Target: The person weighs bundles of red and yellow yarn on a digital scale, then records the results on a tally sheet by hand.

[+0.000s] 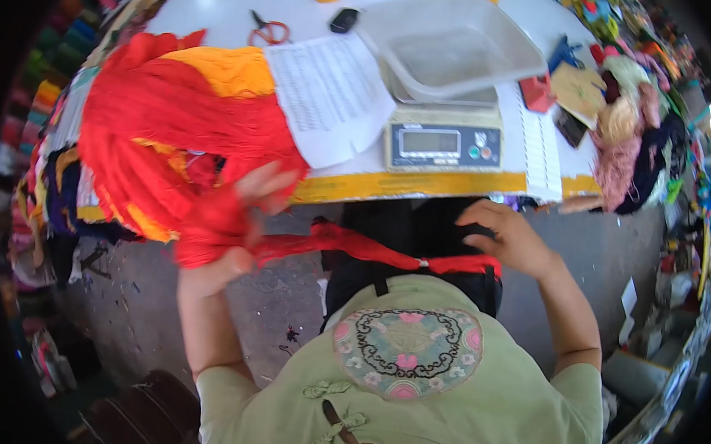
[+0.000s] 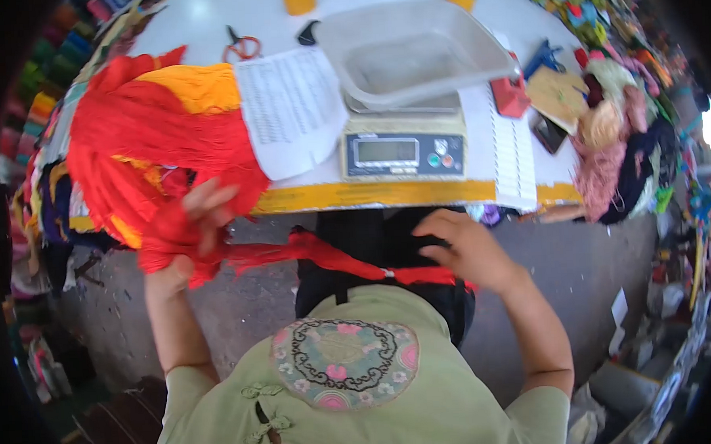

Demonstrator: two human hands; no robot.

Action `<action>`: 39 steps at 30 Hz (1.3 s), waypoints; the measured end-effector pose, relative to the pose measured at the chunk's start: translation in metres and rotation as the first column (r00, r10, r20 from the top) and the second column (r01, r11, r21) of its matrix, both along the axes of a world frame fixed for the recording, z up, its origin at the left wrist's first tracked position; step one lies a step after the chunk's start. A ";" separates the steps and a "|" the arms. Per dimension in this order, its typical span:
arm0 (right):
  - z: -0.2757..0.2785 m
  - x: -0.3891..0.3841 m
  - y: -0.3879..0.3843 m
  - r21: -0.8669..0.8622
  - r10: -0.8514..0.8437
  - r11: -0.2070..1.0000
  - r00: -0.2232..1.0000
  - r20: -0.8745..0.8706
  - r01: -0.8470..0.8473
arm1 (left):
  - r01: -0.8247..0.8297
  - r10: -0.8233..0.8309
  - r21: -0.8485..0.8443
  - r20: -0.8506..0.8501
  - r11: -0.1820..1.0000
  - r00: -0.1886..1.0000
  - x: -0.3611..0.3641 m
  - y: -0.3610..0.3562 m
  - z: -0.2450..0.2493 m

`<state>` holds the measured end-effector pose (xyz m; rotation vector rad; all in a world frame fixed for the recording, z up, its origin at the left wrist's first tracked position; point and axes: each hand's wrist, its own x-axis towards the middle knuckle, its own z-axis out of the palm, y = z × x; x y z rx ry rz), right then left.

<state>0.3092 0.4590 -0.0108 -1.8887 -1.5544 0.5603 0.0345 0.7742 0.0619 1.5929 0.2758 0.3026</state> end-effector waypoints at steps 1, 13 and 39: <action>0.017 -0.017 0.031 0.088 0.003 0.996 0.991 -0.132 0.009 | 0.042 -0.033 -0.060 0.135 0.997 0.990 0.016 -0.010 -0.006; 0.070 -0.057 0.124 0.174 0.151 0.984 0.655 -0.741 -0.031 | 0.265 -0.209 -0.252 0.228 0.931 0.951 0.051 -0.026 0.021; 0.082 -0.010 0.064 0.043 0.089 0.996 0.678 -0.729 -0.084 | 0.481 -0.529 -0.305 -0.095 0.822 0.843 0.057 -0.040 0.012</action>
